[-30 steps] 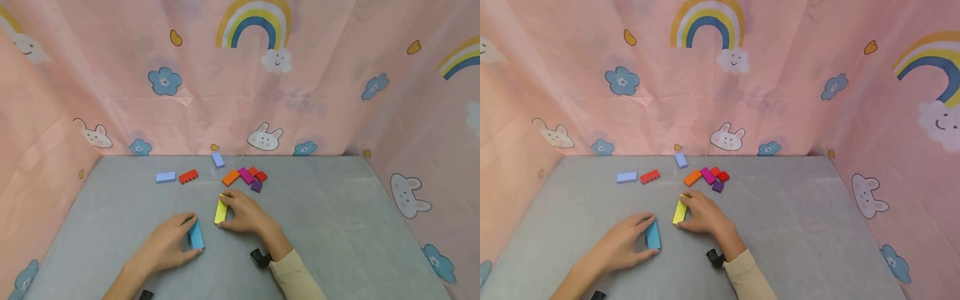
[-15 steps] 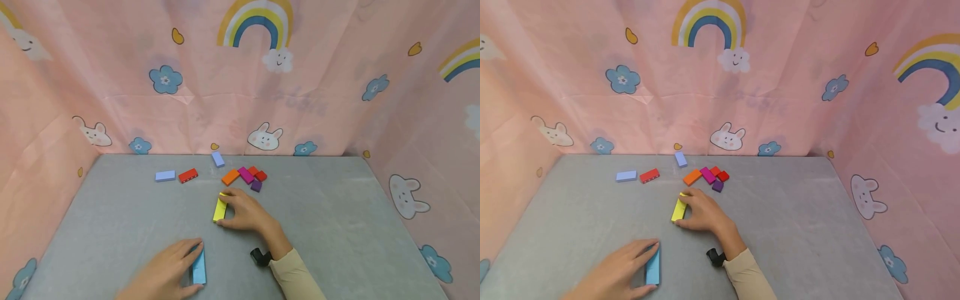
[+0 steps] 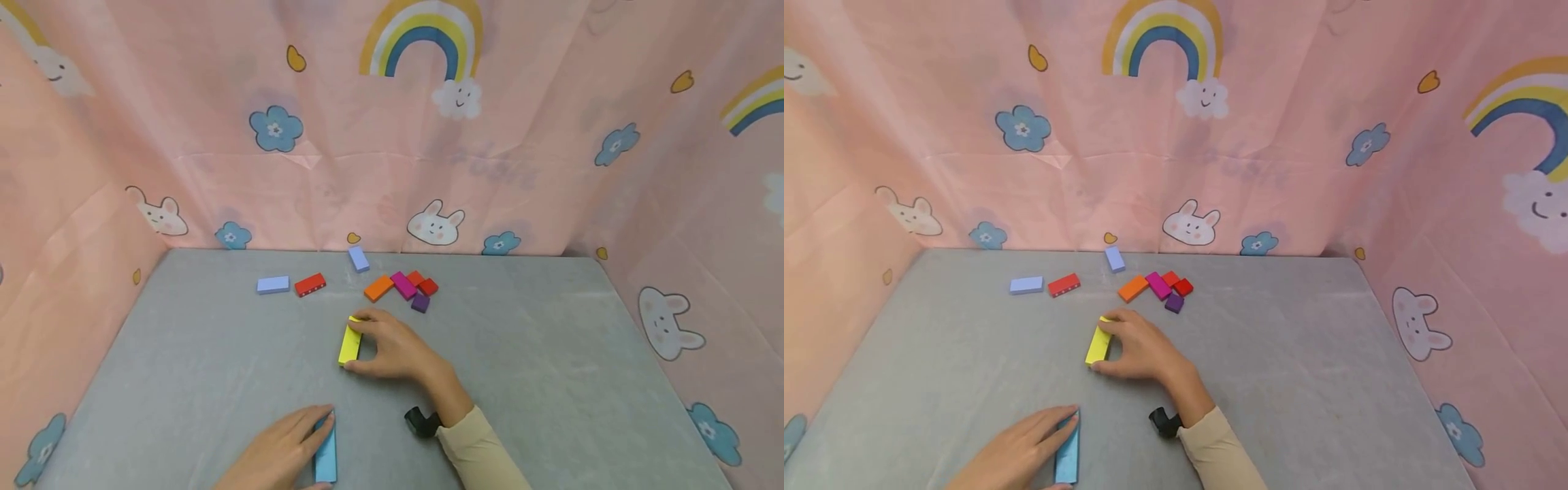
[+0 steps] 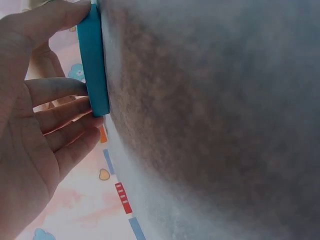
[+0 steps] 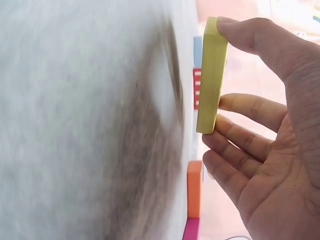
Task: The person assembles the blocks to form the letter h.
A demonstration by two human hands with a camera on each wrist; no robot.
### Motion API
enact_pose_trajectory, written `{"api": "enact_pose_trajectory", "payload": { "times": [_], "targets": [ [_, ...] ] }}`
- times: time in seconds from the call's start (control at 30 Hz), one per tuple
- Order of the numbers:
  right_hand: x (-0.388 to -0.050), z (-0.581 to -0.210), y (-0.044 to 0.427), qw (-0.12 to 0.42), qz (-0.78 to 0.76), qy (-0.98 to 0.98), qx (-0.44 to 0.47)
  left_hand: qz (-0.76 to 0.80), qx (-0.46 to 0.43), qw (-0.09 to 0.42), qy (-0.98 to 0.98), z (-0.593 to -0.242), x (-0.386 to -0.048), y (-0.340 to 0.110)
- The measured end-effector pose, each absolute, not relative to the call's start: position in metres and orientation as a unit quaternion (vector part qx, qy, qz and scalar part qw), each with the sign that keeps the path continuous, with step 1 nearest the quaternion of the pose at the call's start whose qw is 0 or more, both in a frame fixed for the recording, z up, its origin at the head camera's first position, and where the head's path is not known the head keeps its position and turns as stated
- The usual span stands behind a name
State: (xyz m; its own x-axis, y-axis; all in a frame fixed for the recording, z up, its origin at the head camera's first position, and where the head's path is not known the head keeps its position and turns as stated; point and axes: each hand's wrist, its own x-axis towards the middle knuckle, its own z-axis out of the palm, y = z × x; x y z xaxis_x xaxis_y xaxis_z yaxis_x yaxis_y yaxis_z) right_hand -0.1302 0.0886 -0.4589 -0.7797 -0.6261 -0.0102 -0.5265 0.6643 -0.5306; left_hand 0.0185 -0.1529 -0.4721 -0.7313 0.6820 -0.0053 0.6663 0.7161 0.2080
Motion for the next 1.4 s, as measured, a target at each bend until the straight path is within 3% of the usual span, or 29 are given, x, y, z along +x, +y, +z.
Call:
{"api": "enact_pose_trajectory", "payload": {
  "times": [0.37, 0.67, 1.0, 1.4],
  "targets": [
    [-0.119, -0.462, 0.073, 0.121, -0.248, 0.899, -0.34, 0.071, 0.398, -0.079, 0.911, -0.491, 0.034, -0.156],
    [-0.11, -0.462, 0.064, 0.125, -0.237, 0.896, -0.355, 0.076, 0.392, -0.066, 0.914, -0.492, 0.039, -0.159],
    [-0.104, -0.462, 0.058, 0.138, -0.225, 0.885, -0.383, 0.068, 0.395, -0.113, 0.909, -0.492, 0.039, -0.156],
    [-0.098, -0.463, 0.059, 0.147, -0.208, 0.885, -0.389, 0.07, 0.376, -0.046, 0.923, -0.483, 0.038, -0.157]
  ]
}}
